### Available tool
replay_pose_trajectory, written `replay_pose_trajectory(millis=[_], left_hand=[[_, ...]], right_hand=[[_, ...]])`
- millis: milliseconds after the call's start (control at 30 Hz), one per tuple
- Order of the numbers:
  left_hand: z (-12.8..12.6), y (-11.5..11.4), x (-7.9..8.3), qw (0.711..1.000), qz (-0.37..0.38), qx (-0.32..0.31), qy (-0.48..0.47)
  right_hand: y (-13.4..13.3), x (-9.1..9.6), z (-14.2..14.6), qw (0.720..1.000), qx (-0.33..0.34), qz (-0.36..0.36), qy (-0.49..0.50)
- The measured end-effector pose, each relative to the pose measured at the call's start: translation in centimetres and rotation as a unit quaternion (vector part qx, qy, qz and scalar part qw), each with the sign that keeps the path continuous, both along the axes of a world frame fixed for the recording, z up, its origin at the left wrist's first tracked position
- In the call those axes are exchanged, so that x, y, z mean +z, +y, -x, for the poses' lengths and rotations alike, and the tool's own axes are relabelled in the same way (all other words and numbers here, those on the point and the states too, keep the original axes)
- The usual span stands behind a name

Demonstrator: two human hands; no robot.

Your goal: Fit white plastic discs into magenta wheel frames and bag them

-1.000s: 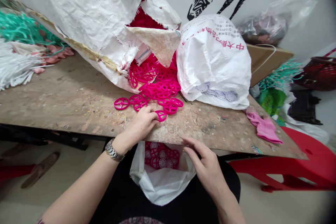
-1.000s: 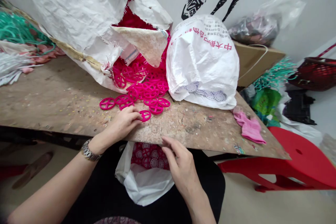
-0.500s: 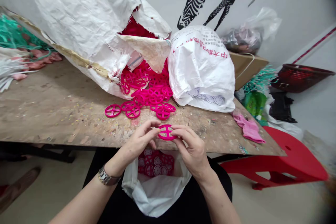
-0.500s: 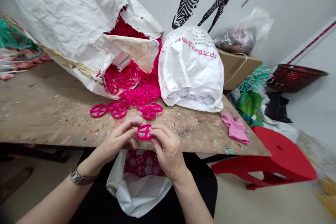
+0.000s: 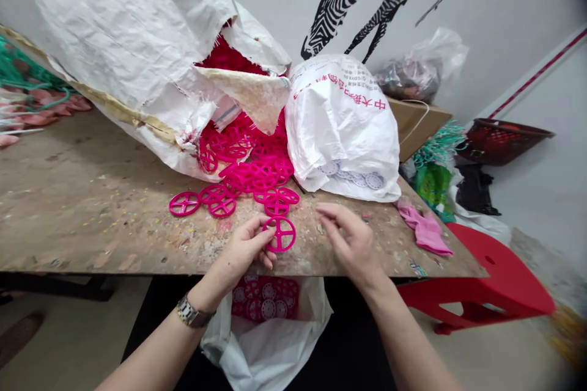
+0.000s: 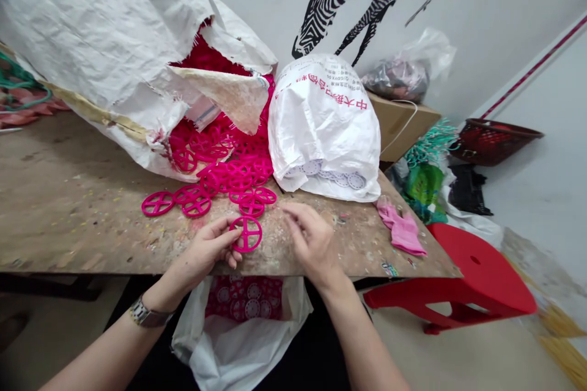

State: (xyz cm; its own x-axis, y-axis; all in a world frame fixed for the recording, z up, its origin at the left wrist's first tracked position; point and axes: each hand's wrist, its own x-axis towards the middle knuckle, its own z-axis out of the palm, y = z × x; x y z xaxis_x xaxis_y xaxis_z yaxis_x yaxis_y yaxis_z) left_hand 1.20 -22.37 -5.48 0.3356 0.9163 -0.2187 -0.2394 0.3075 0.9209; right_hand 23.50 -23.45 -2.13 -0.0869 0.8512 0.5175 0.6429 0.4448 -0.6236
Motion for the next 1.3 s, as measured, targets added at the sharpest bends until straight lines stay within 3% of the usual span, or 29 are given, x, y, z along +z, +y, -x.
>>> replay_pose_trajectory(millis=[133, 300, 467, 633, 800, 1000, 1200, 1300], left_hand=[[0.0, 0.0, -1.0, 1.0, -0.015, 0.012, -0.006], [0.2, 0.1, -1.5, 0.999, -0.013, 0.017, -0.027], [0.3, 0.2, -1.3, 0.998, 0.01, 0.032, -0.052], [0.3, 0.2, -1.5, 0.998, 0.009, 0.026, -0.048], [0.1, 0.2, -1.4, 0.998, 0.01, 0.035, -0.049], [0.1, 0.3, -1.1, 0.998, 0.015, 0.031, -0.052], [0.1, 0.5, -0.7, 0.999, 0.028, 0.013, -0.045], [0.1, 0.5, -0.3, 0.999, 0.032, 0.001, -0.035]], right_hand=[[6.2, -0.5, -3.6, 0.978, -0.154, 0.079, -0.117], [13.1, -1.1, -5.7, 0.947, -0.233, 0.139, -0.174], [17.3, -1.3, -5.6, 0.909, -0.31, 0.205, -0.188], [19.7, -1.7, -5.4, 0.888, -0.36, 0.237, -0.163], [19.5, -2.4, -5.9, 0.902, -0.347, 0.224, -0.125], [17.0, -2.5, -6.7, 0.937, -0.319, 0.122, -0.076], [11.4, -1.7, -6.2, 0.966, -0.256, 0.01, -0.037], [6.9, -1.2, -4.0, 0.981, -0.176, -0.079, -0.011]])
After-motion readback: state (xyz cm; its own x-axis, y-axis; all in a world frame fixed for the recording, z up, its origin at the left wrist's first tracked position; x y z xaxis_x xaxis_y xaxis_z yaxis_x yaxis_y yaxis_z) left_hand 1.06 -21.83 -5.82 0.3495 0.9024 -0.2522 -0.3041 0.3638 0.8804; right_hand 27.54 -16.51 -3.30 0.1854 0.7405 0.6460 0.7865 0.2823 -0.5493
